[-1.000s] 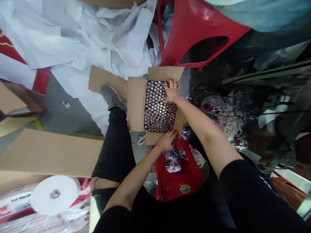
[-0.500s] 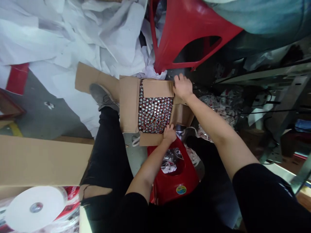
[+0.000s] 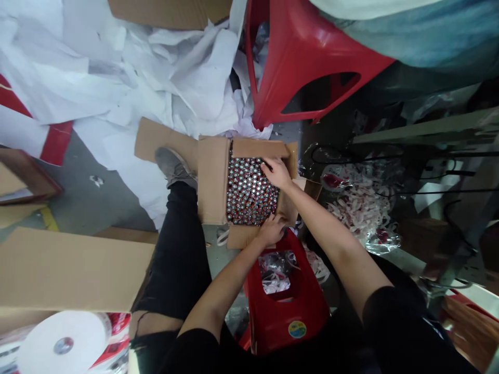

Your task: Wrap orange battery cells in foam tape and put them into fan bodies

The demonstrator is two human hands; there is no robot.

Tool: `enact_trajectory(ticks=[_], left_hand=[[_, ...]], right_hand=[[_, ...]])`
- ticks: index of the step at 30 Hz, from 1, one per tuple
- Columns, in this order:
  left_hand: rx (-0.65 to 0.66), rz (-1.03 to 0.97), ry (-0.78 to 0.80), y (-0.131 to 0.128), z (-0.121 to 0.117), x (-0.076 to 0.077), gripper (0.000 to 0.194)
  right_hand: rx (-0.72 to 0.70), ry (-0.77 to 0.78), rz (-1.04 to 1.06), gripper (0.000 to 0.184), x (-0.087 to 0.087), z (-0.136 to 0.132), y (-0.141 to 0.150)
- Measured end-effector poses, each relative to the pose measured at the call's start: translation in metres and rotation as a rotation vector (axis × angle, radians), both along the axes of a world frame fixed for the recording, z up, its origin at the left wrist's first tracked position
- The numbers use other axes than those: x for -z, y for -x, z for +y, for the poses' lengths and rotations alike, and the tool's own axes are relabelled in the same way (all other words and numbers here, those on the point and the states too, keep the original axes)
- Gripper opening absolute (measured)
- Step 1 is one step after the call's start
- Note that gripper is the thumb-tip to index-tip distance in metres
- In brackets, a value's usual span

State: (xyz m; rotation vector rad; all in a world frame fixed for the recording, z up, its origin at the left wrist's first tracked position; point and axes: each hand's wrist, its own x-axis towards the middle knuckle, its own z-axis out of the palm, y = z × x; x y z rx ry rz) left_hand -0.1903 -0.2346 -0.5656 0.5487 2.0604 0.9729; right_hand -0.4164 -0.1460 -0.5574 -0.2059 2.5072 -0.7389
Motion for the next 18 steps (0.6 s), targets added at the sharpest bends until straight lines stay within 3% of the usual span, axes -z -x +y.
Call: enact_trajectory(ticks=[2,5,11,15,18], left_hand=[[-0.034,0.009,-0.022,0.007,-0.002,-0.002,0.042],[-0.154,0.05,-0.008,0.038,-0.012,-0.001,0.039],[-0.46,0.252,0.127,0.162,-0.058,0.024,0.044],[-0.409,0.483,0.134,0.235,-0.077,0.046,0.045],[-0.291,0.535,0.179,0.264,-0.079,0.053,0.049]], right_hand=[[0.016,-0.029,0.145,0.049,0.004,-0.001,0.016],[-0.038,-0.126,0.134,0.049,0.012,-0.007,0.043],[-0.101,-0.209,0.15,0.059,0.013,-0.016,0.066],[-0.083,-0.286,0.034,0.051,0.009,-0.014,0.08],[-0.23,-0.289,-0.007,0.051,0.007,-0.011,0.086]])
